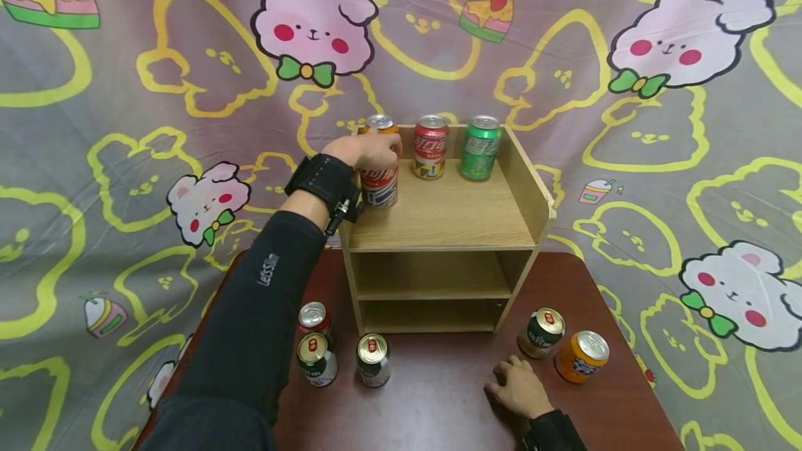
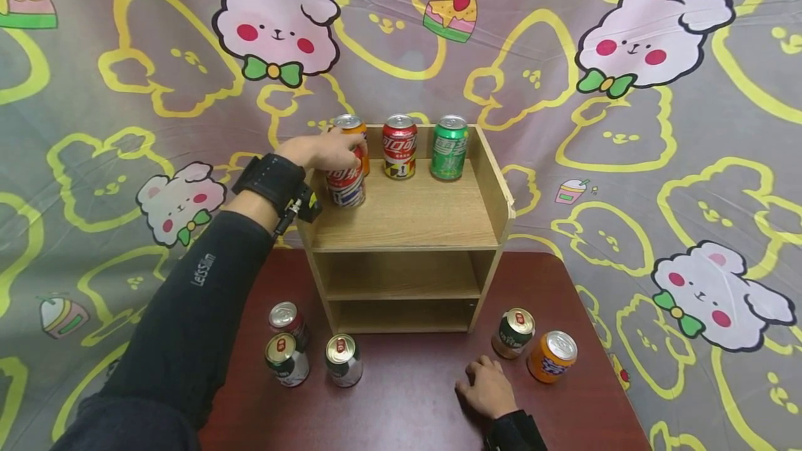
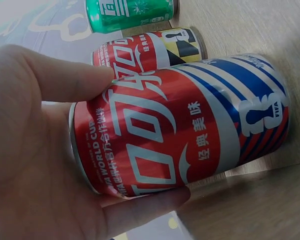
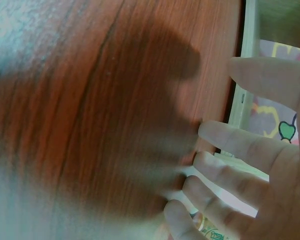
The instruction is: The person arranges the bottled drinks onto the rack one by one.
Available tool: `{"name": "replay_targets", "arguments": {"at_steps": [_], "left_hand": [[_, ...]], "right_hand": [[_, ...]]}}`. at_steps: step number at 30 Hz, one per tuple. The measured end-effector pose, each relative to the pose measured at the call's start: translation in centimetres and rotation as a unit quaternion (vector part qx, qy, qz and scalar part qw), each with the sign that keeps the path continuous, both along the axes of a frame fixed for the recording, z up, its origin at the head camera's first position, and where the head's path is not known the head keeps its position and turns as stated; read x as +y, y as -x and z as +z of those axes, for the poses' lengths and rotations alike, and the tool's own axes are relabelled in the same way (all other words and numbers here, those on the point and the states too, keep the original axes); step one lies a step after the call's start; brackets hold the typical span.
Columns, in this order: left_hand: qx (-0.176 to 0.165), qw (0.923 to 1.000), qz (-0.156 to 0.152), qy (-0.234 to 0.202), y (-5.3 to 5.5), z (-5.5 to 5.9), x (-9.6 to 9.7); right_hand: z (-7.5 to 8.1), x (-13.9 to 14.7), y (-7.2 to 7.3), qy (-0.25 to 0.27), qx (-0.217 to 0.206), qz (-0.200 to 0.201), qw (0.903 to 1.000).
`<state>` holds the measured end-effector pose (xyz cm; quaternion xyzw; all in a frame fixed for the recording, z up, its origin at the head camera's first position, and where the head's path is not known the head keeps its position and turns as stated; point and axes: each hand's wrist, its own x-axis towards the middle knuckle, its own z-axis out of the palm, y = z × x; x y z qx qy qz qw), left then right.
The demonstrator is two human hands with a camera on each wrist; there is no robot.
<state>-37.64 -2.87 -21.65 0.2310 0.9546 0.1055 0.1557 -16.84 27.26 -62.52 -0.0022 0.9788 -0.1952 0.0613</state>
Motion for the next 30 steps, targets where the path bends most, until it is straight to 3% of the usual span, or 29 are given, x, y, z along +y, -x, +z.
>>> {"name": "replay_targets", "arguments": {"at_steps": [10,30], "left_hand": [[-0.002,0.9999,0.016,0.0,0.04,-0.03,0.19],[0.001,0.9999,0.012,-0.006,0.19,-0.11,0.1]], "right_hand": [[0.03,-0.04,0.15,0.004,-0.009,0.001,1.0],[-0.1,0.07,0.09,0.008,-0.013,-0.004,0.9999]]}}
